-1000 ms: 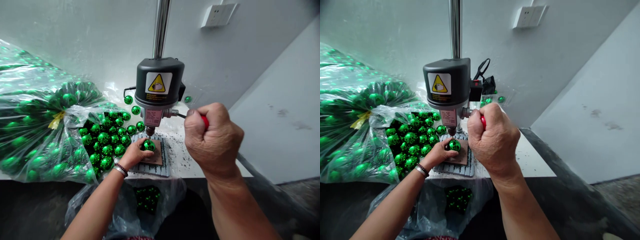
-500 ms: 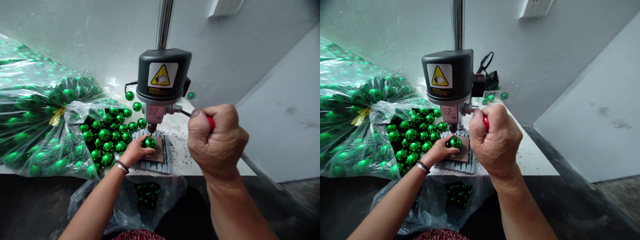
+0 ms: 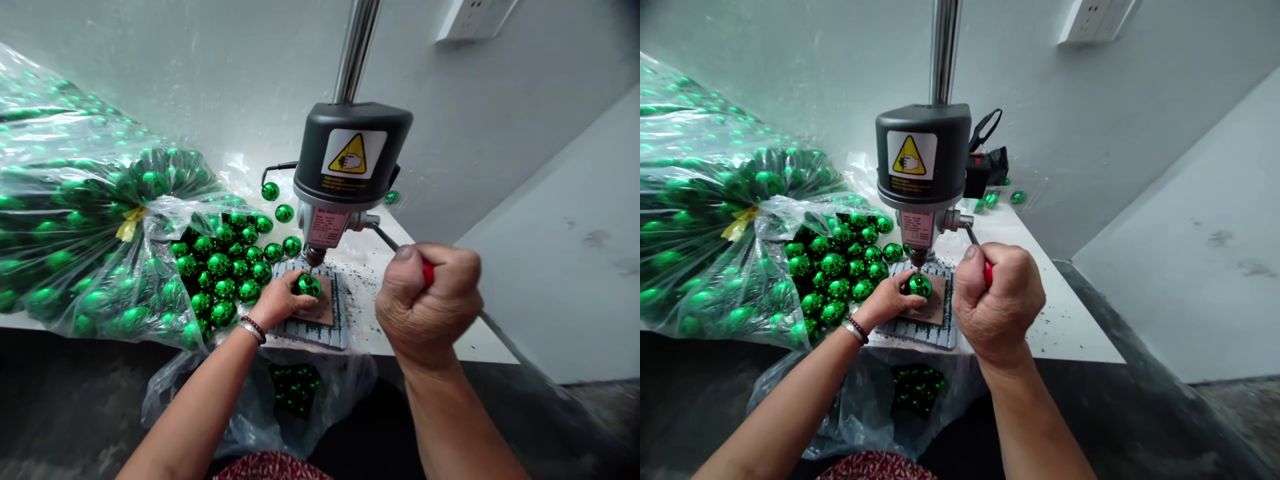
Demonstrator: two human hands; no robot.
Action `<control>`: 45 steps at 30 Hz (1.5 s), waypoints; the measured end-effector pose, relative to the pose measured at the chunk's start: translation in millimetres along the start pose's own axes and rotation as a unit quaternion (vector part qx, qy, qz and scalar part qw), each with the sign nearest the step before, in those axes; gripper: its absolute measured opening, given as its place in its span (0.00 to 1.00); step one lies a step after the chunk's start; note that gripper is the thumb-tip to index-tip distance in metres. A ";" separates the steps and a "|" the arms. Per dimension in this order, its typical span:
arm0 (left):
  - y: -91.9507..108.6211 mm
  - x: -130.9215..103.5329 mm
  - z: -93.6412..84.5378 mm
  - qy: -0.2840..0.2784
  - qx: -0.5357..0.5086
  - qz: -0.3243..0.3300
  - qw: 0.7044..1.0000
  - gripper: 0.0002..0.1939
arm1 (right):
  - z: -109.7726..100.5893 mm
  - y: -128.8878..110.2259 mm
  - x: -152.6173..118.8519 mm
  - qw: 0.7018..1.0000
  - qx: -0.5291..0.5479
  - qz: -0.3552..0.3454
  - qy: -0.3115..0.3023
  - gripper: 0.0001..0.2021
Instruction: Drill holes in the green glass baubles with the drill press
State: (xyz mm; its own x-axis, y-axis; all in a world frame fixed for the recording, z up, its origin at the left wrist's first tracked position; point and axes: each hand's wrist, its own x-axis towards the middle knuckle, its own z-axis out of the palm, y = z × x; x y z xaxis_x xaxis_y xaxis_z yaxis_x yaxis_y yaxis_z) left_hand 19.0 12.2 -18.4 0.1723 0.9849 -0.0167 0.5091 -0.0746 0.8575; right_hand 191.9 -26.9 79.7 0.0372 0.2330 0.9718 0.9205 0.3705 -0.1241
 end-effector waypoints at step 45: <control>10.5 -112.5 -27.7 -0.144 -0.078 -0.015 0.986 0.36 | 28.2 -1.4 103.5 0.958 0.012 0.247 -0.148 0.19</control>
State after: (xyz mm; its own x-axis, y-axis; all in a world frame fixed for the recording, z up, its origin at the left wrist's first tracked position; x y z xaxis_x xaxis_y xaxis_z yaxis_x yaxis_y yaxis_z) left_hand -18.4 -95.1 6.7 0.4020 0.8998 -0.1696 0.3848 0.0021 0.9230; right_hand 183.5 22.1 174.7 0.3499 0.6291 0.6941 0.8097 0.1696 -0.5618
